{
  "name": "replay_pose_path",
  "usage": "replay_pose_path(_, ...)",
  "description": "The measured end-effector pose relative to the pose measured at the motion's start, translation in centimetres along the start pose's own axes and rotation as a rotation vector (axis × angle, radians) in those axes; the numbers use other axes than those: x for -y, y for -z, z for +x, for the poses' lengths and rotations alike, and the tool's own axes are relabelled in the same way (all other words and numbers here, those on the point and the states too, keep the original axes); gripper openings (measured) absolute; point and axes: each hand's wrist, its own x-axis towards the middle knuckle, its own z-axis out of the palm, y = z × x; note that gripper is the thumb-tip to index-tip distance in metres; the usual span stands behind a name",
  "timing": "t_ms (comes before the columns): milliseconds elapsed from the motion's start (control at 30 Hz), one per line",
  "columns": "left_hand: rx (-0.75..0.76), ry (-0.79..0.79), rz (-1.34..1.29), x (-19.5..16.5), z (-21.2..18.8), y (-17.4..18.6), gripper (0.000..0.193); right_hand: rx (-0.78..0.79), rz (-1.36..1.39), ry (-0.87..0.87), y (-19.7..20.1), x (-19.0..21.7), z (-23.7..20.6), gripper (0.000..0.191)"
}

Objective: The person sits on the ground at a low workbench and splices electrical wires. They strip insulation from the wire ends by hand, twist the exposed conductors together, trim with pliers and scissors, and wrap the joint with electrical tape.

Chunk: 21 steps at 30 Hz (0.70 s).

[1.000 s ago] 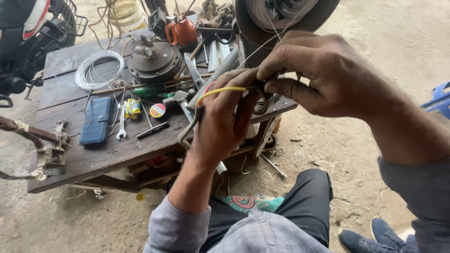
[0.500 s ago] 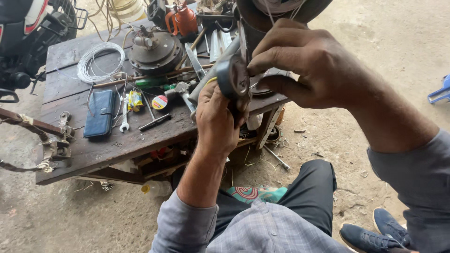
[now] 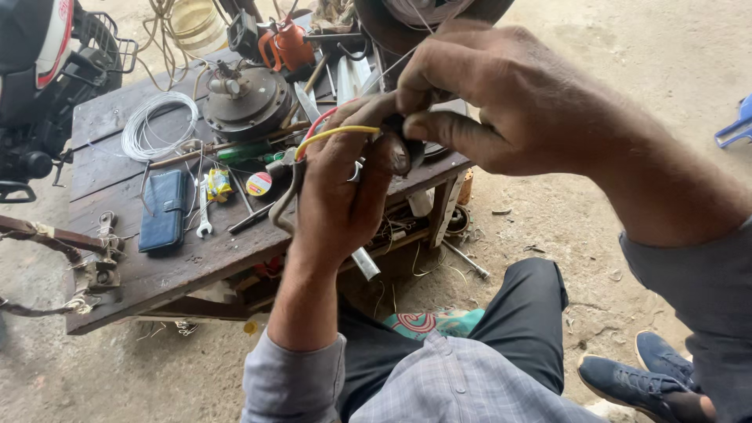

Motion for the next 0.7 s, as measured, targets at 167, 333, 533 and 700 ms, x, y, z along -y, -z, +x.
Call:
replay_pose_path(167,0.003,-0.009,0.175,0.8,-0.9,0.2,0.018,-0.033,0.084,0.031,-0.6,-0.2,-0.7,0.02)
replay_pose_path(333,-0.084,0.394,-0.491,1.0,-2.8,-1.0,0.019,-0.09,0.039,0.123,-1.5,-0.2,-1.0,0.013)
replay_pose_path(533,-0.338,0.39,-1.059,2.4,-3.5,-4.2,0.038,-0.135,0.045,0.172,-1.7,-0.2,-0.5,0.021)
replay_pose_path(700,-0.315,0.208,-0.93,0.2,-1.8,-3.9,0.068,-0.221,-0.075,0.042,-1.9,0.7,-0.1,0.02)
